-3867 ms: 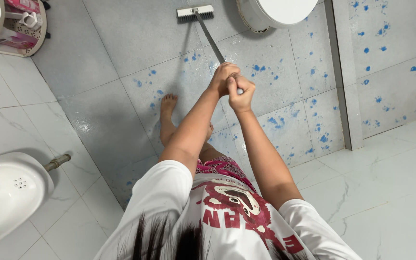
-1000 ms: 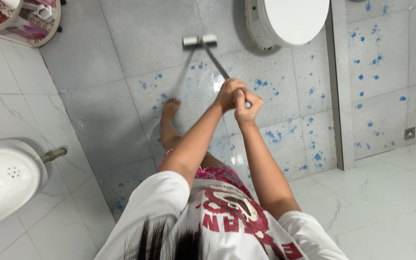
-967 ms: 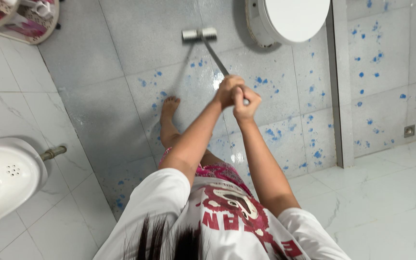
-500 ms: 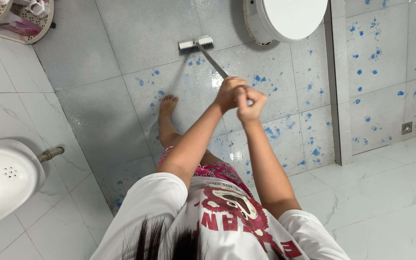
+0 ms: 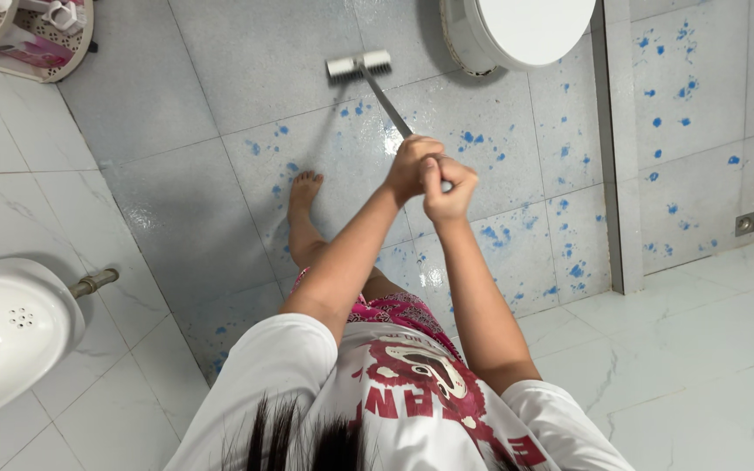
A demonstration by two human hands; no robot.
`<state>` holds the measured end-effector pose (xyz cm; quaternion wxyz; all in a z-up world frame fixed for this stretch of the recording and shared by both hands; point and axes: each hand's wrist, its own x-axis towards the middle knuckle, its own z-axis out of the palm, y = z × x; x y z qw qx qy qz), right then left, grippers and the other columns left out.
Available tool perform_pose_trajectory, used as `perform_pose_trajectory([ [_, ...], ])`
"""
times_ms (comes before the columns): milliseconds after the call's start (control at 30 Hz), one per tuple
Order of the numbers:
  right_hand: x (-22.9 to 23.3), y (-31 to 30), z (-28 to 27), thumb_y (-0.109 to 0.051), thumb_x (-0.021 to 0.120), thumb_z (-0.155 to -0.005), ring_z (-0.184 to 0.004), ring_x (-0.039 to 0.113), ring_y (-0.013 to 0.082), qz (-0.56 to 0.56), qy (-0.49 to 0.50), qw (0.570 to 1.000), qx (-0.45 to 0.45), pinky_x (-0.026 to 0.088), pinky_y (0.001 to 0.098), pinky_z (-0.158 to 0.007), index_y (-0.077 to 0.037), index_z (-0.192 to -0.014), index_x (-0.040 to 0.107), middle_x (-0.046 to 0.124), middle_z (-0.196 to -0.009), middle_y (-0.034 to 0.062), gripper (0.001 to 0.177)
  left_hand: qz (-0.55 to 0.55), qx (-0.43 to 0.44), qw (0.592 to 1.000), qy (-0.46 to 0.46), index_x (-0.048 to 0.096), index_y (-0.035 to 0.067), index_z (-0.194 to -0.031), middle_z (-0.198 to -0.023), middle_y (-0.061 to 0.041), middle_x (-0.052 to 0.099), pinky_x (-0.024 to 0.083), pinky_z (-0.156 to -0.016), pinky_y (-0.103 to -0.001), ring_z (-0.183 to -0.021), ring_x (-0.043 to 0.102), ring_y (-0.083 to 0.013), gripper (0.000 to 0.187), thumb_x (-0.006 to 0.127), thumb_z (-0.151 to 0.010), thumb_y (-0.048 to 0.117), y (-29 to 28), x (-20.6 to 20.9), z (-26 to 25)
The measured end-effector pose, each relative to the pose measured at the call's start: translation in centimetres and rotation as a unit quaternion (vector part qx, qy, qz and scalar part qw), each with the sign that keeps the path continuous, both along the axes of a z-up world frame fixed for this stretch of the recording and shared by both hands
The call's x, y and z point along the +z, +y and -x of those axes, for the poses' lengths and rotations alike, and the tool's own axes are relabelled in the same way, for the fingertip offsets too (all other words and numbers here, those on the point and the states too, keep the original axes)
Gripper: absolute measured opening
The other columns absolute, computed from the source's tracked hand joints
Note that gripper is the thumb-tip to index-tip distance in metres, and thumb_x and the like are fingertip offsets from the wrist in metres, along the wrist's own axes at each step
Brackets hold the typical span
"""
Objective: The person sweeps a tiled bathroom floor using a long-handled brush, moving back and forth to gather blue speckled debris. The person navigates around a toilet, urinal, and a small storage rack while sweeping the floor area.
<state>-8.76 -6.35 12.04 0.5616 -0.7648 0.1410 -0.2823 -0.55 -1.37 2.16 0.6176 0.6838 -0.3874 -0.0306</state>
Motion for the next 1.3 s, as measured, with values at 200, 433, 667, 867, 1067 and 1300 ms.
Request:
perform_pose_trajectory([
  [200,-0.7,0.0,-1.0,0.006,0.057,-0.095,-0.061,0.055,0.0146,-0.026,-0.028,0.999,0.000,0.044,0.0285,-0.059,0.004,-0.063,0.050,0.058,-0.064,0.0093,0.032,0.000,0.008,1.000,0.005,0.038,0.004,-0.060,-0.058,-0.014,0.045,0.046,-0.061,-0.044,-0.058,0.053,-0.0349,0.034,0.066,-0.068,0.019,-0.3,-0.4,-0.7],
  [433,-4.8,1.8,-2.9,0.007,0.060,-0.091,-0.065,0.057,0.0169,0.024,-0.037,0.999,0.015,0.047,0.0309,-0.063,0.007,-0.067,0.054,0.057,-0.067,0.0117,0.025,-0.063,-0.040,0.997,-0.014,0.042,0.006,-0.060,-0.060,-0.011,0.050,0.048,-0.072,-0.043,-0.064,0.055,-0.0355,0.028,0.065,-0.067,0.019,1.6,-5.1,-3.9],
  [667,-0.2,1.5,-3.6,0.006,0.059,-0.094,-0.060,0.055,0.0154,-0.011,0.001,0.999,0.039,0.044,0.0291,-0.058,0.005,-0.064,0.052,0.058,-0.064,0.0105,0.031,-0.034,0.020,0.999,-0.030,0.040,0.005,-0.059,-0.059,-0.012,0.048,0.047,-0.065,-0.043,-0.059,0.054,-0.0324,0.033,0.068,-0.069,0.020,2.3,-0.6,-3.4],
  [867,-2.5,3.8,-6.6,0.006,0.058,-0.094,-0.062,0.055,0.0200,0.023,-0.068,0.995,0.063,0.045,0.0315,-0.061,0.004,-0.065,0.047,0.052,-0.065,0.0118,0.030,-0.021,0.044,0.999,-0.022,0.046,0.004,-0.065,-0.066,-0.012,0.053,0.048,-0.070,-0.045,-0.070,0.059,-0.0358,0.028,0.065,-0.075,0.022,4.9,-2.2,-5.9],
  [1067,-5.6,4.1,-10.4,0.006,0.061,-0.093,-0.059,0.050,0.0185,0.024,-0.049,0.996,0.073,0.043,0.0321,-0.059,0.004,-0.065,0.048,0.049,-0.063,0.0106,0.031,-0.037,0.027,0.999,0.020,0.048,0.004,-0.065,-0.064,-0.014,0.052,0.048,-0.070,-0.046,-0.068,0.057,-0.0374,0.027,0.064,-0.077,0.021,5.3,-4.3,-10.6],
  [1300,-0.3,3.0,-10.5,0.004,0.062,-0.093,-0.054,0.047,0.0133,0.000,0.021,0.998,0.059,0.037,0.0291,-0.053,0.004,-0.063,0.054,0.054,-0.059,0.0076,0.031,-0.011,0.089,0.995,-0.047,0.038,0.003,-0.060,-0.057,-0.015,0.043,0.044,-0.058,-0.043,-0.056,0.051,-0.0346,0.033,0.065,-0.071,0.018,4.1,0.1,-9.7],
])
